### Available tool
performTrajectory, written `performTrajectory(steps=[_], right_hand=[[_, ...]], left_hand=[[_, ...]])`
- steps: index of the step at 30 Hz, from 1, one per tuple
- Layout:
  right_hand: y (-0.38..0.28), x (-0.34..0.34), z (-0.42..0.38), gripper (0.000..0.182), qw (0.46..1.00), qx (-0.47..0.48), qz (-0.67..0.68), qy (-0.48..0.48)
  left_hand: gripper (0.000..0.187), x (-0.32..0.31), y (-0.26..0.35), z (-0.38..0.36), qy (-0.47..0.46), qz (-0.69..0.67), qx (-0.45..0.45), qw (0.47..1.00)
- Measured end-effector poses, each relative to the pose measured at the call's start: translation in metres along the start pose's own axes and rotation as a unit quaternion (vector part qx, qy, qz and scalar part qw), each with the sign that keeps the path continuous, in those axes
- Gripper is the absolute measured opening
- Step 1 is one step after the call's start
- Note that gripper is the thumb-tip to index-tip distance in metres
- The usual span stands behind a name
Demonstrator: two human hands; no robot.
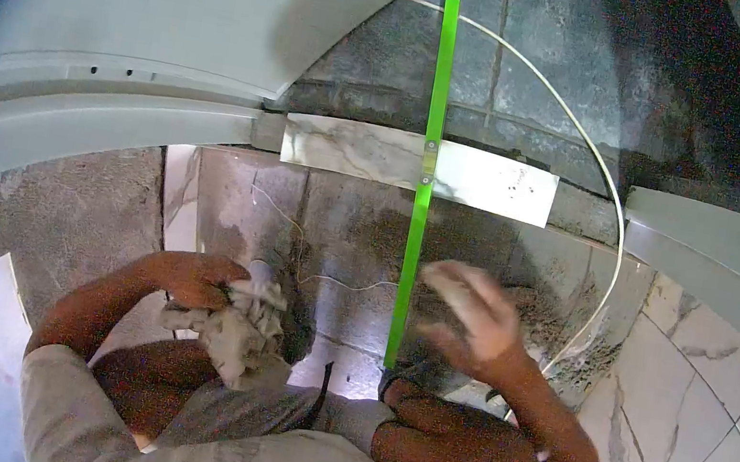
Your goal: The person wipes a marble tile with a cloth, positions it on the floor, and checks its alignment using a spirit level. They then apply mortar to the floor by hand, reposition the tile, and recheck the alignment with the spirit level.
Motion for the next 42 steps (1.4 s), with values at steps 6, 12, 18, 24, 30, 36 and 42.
performTrajectory(steps=[6, 12, 18, 24, 30, 36, 42], right_hand=[[-0.072, -0.066, 0.06, 0.086, 0.973, -0.047, 0.2, -0.107], [-0.058, -0.143, 0.103, 0.09, 0.97, -0.17, 0.151, 0.083], [-0.057, -0.129, 0.137, 0.079, 0.903, -0.206, -0.039, 0.374], [-0.016, -0.159, 0.167, 0.082, 0.861, -0.286, -0.168, 0.385], [-0.022, -0.208, 0.203, 0.074, 0.895, -0.262, -0.165, 0.32], [-0.059, -0.271, 0.196, 0.075, 0.948, -0.219, 0.137, 0.183], [-0.066, -0.188, 0.13, 0.066, 0.963, -0.189, -0.127, 0.141]], left_hand=[[0.028, 0.015, 0.03, -0.013, 0.136, -0.07, -0.01, 0.988], [0.04, 0.006, -0.009, 0.036, 0.281, -0.196, -0.117, 0.932], [0.059, 0.034, -0.009, 0.098, 0.393, -0.207, -0.308, 0.841], [0.058, 0.069, 0.009, 0.138, 0.284, -0.481, -0.3, 0.773], [0.057, 0.066, -0.053, 0.092, 0.359, -0.457, -0.19, 0.791], [0.048, 0.025, -0.085, 0.001, 0.531, -0.416, -0.001, 0.738], [0.045, -0.024, -0.204, -0.023, 0.453, -0.283, -0.035, 0.845]])
Point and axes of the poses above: each hand's wrist, its own z-axis towards the middle knuckle, its own x-axis out of the back of the hand, y = z × x, the point moved 2 cm from there along z, towards the middle knuckle
